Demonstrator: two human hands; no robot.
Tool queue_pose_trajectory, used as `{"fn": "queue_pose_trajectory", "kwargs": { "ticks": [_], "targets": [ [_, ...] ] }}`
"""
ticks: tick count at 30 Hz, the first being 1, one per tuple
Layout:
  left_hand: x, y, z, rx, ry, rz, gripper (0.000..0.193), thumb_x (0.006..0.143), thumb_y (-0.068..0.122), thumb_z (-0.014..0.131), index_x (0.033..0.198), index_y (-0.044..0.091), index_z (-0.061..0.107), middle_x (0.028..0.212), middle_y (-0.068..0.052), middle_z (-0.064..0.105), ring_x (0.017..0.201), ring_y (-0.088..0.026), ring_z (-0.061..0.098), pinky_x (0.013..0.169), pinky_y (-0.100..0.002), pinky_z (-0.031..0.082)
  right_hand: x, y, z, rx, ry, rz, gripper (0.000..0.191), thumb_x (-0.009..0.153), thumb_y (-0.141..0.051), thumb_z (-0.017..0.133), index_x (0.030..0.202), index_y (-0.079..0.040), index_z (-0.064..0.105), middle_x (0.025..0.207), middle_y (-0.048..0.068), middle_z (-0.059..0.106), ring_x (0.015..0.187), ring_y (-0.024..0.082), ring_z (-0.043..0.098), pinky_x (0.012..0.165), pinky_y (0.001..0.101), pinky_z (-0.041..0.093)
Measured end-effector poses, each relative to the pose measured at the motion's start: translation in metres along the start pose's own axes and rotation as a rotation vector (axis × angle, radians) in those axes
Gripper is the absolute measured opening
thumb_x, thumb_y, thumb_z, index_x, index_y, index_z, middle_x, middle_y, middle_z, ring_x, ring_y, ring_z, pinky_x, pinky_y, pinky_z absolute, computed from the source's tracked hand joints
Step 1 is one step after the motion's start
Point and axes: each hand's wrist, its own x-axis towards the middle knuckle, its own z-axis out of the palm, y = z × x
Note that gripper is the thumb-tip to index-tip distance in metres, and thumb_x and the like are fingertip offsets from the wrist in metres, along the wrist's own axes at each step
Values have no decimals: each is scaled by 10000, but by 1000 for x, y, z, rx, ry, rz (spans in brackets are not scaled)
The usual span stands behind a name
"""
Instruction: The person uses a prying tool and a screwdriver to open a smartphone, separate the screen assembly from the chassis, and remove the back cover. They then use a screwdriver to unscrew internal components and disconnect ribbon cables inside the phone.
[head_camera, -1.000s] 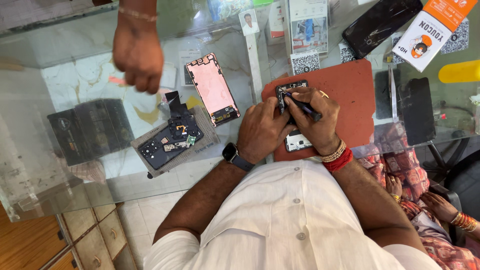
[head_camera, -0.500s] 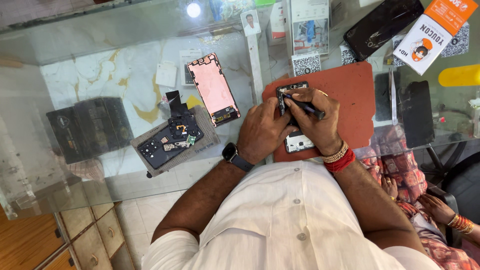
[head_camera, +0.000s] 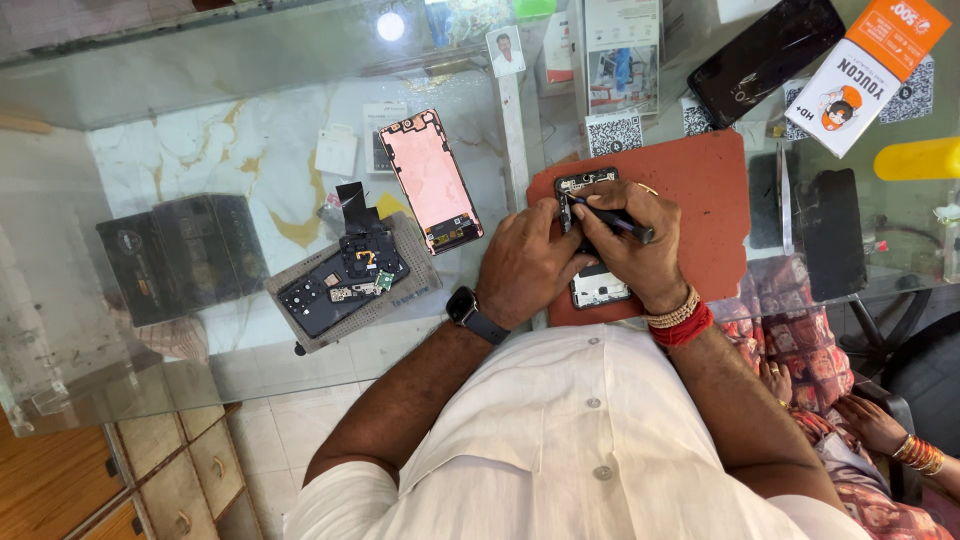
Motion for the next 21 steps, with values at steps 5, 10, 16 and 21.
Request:
{"fn": "queue_pose_trajectory", "kwargs": {
  "ticks": [5, 10, 16, 21],
  "targets": [
    [1, 1, -1, 1, 32, 8, 376, 847, 303, 820, 1125, 72, 717, 1087, -104, 542, 928, -256, 604, 797, -441, 494, 1, -2, -1, -4, 8, 11, 183, 902, 88, 781, 953, 44, 611, 1030, 177, 746, 938, 199, 746, 774, 292, 610],
    [2, 1, -2, -1, 22, 5, 362, 866, 306, 821, 1125, 75, 720, 1061, -93, 535, 916, -249, 601, 791, -439, 491, 0, 0, -2, -2, 3, 4, 177, 887, 87, 770, 926, 37, 605, 1000, 166, 748, 894, 181, 744, 755, 288, 603],
    [3, 2, -6, -38, 50, 23, 390, 840, 286, 818, 1139, 56, 718, 1023, -84, 547, 907, -257, 609, 774, -428, 495, -3, 6, -5, 34, 58, 23, 178, 886, 94, 764, 949, 32, 609, 1016, 164, 743, 922, 191, 738, 783, 304, 601],
    [3, 8, -5, -173, 235, -89, 224, 928, 146, 775, 1089, 30, 673, 1061, -125, 625, 912, -319, 659, 787, -429, 532, -12, 10, -11, 220, 119, 39, 173, 927, 63, 756, 997, 9, 606, 1043, 147, 725, 998, 201, 744, 872, 325, 616]
  ]
}}
